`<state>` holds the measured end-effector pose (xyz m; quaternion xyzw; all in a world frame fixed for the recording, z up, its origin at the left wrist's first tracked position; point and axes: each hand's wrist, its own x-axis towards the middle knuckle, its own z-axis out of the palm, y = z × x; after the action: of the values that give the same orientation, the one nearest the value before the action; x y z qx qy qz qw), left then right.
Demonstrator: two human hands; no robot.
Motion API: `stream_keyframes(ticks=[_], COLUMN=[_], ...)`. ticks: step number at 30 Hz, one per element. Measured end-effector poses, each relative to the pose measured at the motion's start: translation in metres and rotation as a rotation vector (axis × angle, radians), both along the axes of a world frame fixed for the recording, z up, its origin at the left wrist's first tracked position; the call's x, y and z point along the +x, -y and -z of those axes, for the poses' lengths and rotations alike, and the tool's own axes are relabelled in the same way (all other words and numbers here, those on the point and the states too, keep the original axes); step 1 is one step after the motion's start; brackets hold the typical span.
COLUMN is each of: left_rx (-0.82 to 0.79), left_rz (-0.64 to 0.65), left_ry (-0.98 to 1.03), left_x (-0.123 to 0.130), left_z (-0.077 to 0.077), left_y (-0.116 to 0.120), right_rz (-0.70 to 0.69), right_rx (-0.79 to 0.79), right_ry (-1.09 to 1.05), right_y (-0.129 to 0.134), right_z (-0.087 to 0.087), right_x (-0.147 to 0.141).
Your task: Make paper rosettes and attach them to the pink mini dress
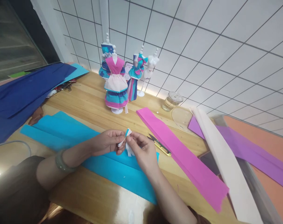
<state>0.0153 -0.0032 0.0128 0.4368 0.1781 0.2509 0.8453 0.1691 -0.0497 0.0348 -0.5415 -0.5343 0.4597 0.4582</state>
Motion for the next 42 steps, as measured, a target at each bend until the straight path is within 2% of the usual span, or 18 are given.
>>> stream_keyframes(ticks=[4, 7, 16, 22, 26, 28, 32, 34, 38, 42], left_rx=[0.017, 0.026, 0.105, 0.132, 0.176, 0.221, 0.381, 0.502, 0.806, 1.072], left_rz=[0.064, 0.09, 0.02, 0.028, 0.047, -0.013, -0.283, -0.379, -0.486, -0.583], left_ry=[-0.024, -0.041, -0.195, -0.215, -0.254, -0.278, -0.323, -0.356, -0.458, -0.562], left_x=[0.0, 0.0, -0.001, -0.003, -0.005, -0.004, 0.0, 0.002, 0.002, 0.003], left_z=[-0.003, -0.005, -0.004, -0.006, -0.009, -0.009, -0.009, -0.011, -0.015, -0.012], left_y=[0.002, 0.002, 0.002, 0.0, -0.003, -0.003, 0.003, 0.008, 0.016, 0.017], right_rz=[-0.117, -0.139, -0.093, -0.085, -0.034, -0.011, 0.038, 0.055, 0.08, 0.085], right_rx=[-0.045, -0.061, -0.072, -0.073, -0.081, -0.088, -0.073, -0.06, -0.05, -0.058], right_ry=[-0.129, -0.195, -0.175, -0.179, -0.194, -0.221, -0.21, -0.202, -0.213, -0.201], right_y=[-0.002, -0.002, 0.0, -0.002, -0.002, -0.003, -0.003, -0.003, -0.003, -0.002], right_z=[-0.003, -0.002, -0.007, -0.006, -0.004, -0.003, -0.001, -0.001, -0.001, 0.0], right_x=[0.0, 0.0, -0.002, -0.003, 0.0, 0.001, 0.002, 0.0, -0.004, -0.005])
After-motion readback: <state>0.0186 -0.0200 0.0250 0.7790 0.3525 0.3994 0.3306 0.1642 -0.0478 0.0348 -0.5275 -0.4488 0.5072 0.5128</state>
